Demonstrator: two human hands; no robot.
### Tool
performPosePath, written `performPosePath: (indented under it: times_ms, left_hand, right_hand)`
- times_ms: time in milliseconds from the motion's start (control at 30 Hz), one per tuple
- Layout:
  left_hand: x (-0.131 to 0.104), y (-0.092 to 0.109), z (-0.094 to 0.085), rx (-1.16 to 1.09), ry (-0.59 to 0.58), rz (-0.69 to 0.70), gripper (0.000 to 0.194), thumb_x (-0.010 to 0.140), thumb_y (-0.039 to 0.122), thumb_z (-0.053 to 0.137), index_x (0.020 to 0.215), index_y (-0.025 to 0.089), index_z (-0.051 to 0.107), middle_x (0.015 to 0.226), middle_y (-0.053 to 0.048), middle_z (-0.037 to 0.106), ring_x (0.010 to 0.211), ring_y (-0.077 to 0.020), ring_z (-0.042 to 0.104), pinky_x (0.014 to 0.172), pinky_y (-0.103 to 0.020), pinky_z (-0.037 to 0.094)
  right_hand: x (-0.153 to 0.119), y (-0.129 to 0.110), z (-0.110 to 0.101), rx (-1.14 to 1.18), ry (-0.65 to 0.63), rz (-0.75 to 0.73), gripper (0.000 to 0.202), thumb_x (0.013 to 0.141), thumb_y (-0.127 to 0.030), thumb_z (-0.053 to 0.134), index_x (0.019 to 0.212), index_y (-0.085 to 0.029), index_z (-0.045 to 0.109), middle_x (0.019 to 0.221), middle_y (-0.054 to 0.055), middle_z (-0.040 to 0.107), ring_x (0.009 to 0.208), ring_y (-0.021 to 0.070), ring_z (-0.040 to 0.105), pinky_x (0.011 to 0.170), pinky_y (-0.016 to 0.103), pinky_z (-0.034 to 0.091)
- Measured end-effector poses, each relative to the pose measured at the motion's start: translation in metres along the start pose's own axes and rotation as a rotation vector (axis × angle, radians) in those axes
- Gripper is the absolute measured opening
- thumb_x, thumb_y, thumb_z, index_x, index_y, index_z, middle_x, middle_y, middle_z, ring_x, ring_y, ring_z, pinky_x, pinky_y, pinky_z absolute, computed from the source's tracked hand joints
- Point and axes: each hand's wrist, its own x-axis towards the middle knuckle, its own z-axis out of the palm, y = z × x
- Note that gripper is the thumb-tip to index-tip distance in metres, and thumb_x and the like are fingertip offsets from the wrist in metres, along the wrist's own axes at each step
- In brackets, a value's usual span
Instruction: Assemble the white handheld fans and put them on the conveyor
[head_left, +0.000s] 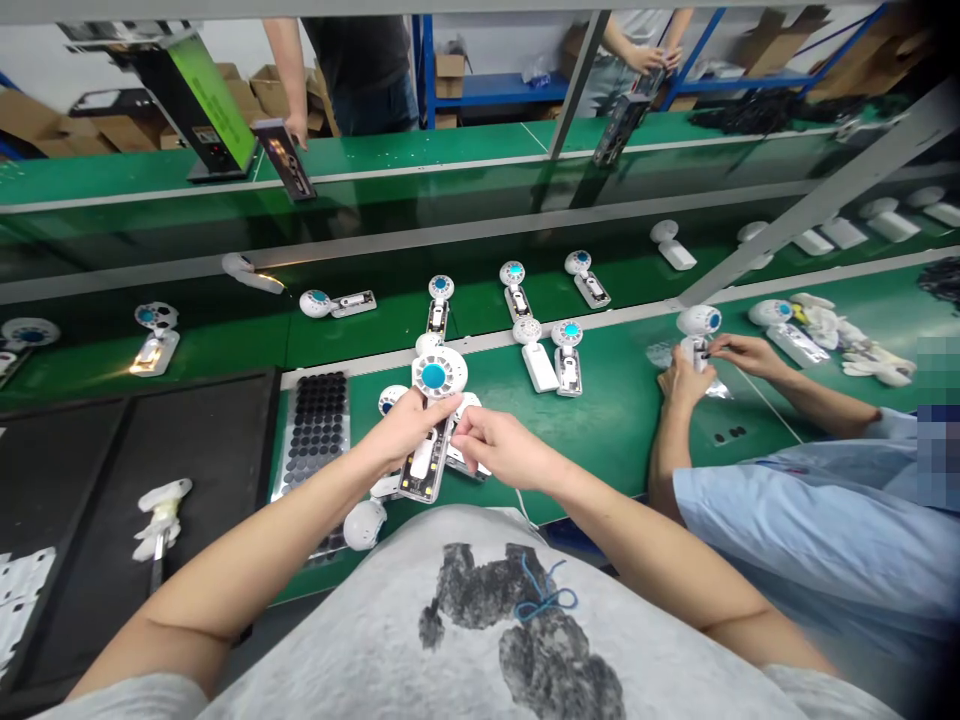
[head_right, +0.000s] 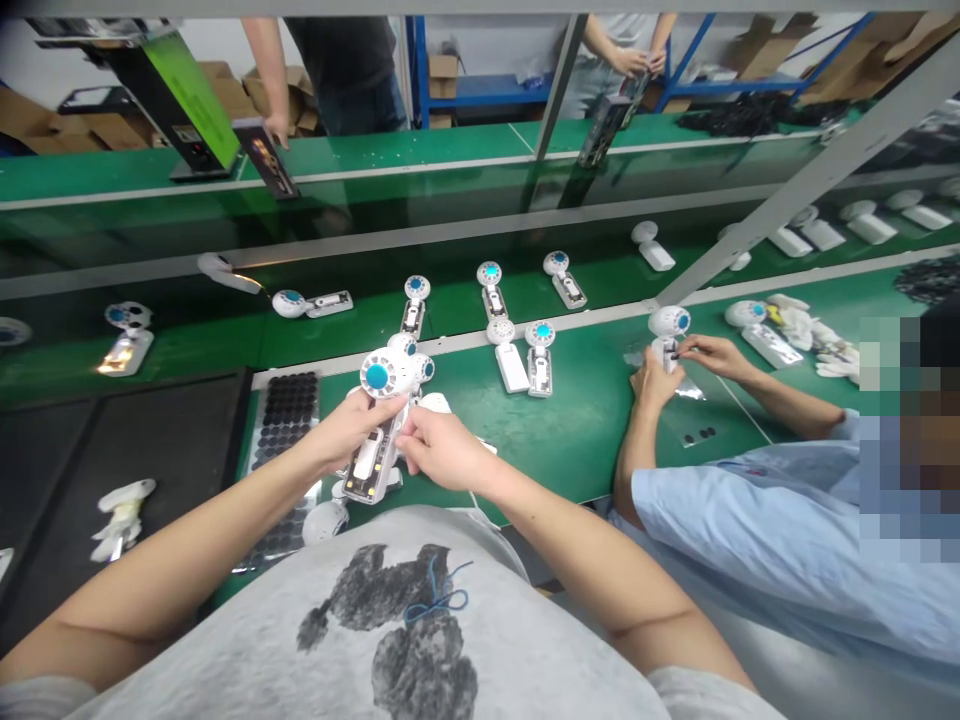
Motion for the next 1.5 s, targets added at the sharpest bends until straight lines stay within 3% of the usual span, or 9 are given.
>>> performPosePath:
  times_ms: [167,267,467,767,933,1200,1367,1433,1500]
  left_hand:
    - [-0.005,0.005,-0.008,-0.021,-0.016,-0.073,0.038,0.07,0.038,0.065,0.098,0.013,0.058,0.082,-0.006,0.065,0.069,-0.0173,0.058,0.065,-0.03,0.046]
    - [-0.008,0.005,-0.009,-0.118,0.015,-0.097,0.04,0.072,0.039,0.063,0.102,0.012,0.057,0.081,-0.007,0.065,0.071,-0.0188,0.059,0.065,-0.031,0.046]
    - [-0.012,-0.006,-0.018,-0.073,0.067,0.187,0.039,0.075,0.034,0.061,0.109,0.014,0.055,0.107,-0.008,0.061,0.109,-0.0238,0.05,0.087,-0.032,0.041]
    - [-0.021,-0.003,-0.046,-0.088,-0.065,-0.035,0.038,0.073,0.039,0.062,0.1,0.014,0.058,0.088,-0.007,0.066,0.076,-0.0193,0.061,0.068,-0.029,0.047]
    - [0.005,-0.001,-0.059,0.017,-0.026,0.093,0.03,0.072,0.035,0.063,0.093,0.013,0.06,0.088,-0.006,0.065,0.083,-0.0193,0.059,0.076,-0.029,0.044]
    - [0.032,0.018,-0.048,0.317,-0.01,0.244,0.032,0.075,0.037,0.058,0.099,0.017,0.06,0.1,-0.007,0.063,0.093,-0.0217,0.056,0.083,-0.032,0.041]
    - [0.084,0.037,-0.121,0.213,0.493,0.198,0.038,0.064,0.043,0.066,0.089,0.016,0.058,0.076,-0.003,0.062,0.062,-0.015,0.053,0.06,-0.025,0.041]
    - [0.12,0.037,-0.148,0.153,0.446,0.118,0.039,0.062,0.044,0.066,0.085,0.014,0.057,0.068,-0.001,0.059,0.054,-0.0122,0.048,0.055,-0.024,0.039]
    - [0.159,0.029,-0.157,0.157,0.373,0.1,0.041,0.059,0.042,0.069,0.085,0.013,0.058,0.071,-0.003,0.06,0.057,-0.0128,0.05,0.057,-0.024,0.04]
  right_hand:
    - [0.007,0.008,0.007,0.231,-0.075,0.063,0.013,0.084,-0.024,0.045,0.071,-0.02,0.042,0.052,-0.005,0.055,0.041,0.0079,0.039,0.046,0.02,0.031]
    - [0.007,0.005,0.008,0.224,-0.012,0.007,0.012,0.084,-0.025,0.046,0.074,-0.02,0.043,0.053,-0.005,0.055,0.044,0.0084,0.042,0.048,0.02,0.034]
    - [0.011,-0.006,0.016,0.091,-0.013,-0.007,0.009,0.084,-0.022,0.046,0.075,-0.02,0.044,0.054,-0.005,0.056,0.047,0.0098,0.047,0.051,0.022,0.037]
    - [0.027,-0.019,0.043,0.013,-0.003,0.042,0.01,0.082,-0.02,0.047,0.073,-0.019,0.045,0.053,-0.005,0.056,0.048,0.0097,0.049,0.051,0.021,0.035]
    - [0.045,-0.011,0.036,0.058,0.068,0.072,0.012,0.08,-0.022,0.049,0.07,-0.018,0.045,0.049,-0.008,0.04,0.043,0.0071,0.034,0.042,0.019,0.025]
    - [0.036,-0.015,0.008,0.179,0.17,0.062,0.017,0.083,-0.029,0.045,0.07,-0.019,0.046,0.053,-0.007,0.036,0.048,0.0087,0.031,0.045,0.02,0.025]
    - [0.001,0.008,-0.047,0.144,0.479,0.257,0.026,0.081,-0.044,0.047,0.071,-0.019,0.047,0.054,-0.007,0.032,0.049,0.0103,0.031,0.046,0.022,0.025]
    - [-0.002,0.02,-0.059,0.229,0.523,0.311,0.032,0.08,-0.051,0.046,0.073,-0.019,0.046,0.053,-0.007,0.03,0.047,0.0104,0.028,0.045,0.023,0.023]
    - [0.005,0.028,-0.059,0.286,0.499,0.32,0.035,0.079,-0.054,0.046,0.073,-0.019,0.046,0.052,-0.007,0.031,0.048,0.0106,0.028,0.045,0.023,0.023]
